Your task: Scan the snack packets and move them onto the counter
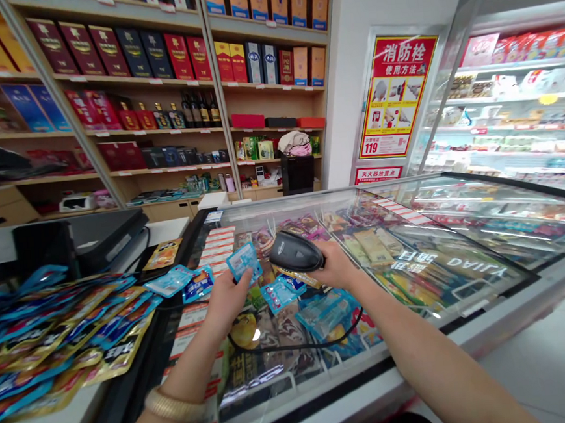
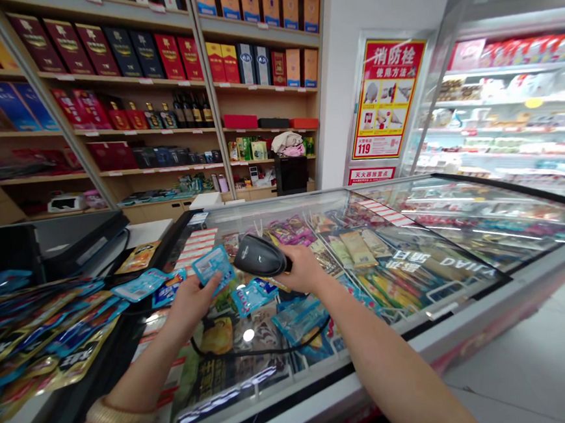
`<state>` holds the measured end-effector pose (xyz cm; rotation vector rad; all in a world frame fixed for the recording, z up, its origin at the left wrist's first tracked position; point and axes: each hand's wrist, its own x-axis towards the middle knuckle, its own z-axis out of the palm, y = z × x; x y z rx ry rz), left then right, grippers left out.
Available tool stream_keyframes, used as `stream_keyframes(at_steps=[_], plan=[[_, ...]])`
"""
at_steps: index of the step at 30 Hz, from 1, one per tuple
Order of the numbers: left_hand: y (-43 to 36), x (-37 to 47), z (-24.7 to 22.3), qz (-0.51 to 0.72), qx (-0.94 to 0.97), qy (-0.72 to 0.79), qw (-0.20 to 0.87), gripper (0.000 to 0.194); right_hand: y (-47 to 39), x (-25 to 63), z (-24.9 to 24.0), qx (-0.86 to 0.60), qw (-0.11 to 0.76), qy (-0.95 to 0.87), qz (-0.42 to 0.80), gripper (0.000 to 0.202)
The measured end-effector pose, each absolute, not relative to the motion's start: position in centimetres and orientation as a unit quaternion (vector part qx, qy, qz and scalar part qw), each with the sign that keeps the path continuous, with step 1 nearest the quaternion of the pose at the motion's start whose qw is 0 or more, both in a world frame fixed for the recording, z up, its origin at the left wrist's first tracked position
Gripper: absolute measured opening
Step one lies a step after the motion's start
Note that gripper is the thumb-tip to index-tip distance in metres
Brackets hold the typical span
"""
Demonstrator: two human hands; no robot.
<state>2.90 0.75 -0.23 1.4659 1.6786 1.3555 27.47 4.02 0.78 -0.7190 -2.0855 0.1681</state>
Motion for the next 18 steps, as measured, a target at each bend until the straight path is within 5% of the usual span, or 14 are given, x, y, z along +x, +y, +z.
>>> stream_keyframes(at_steps=[18], plan=[[1.2, 2.7, -0.7, 0.569, 0.463, 0.661, 0.16, 0.02, 2.4, 25.9, 1.2, -0.257, 0.392, -0.867, 0.173, 0.017]])
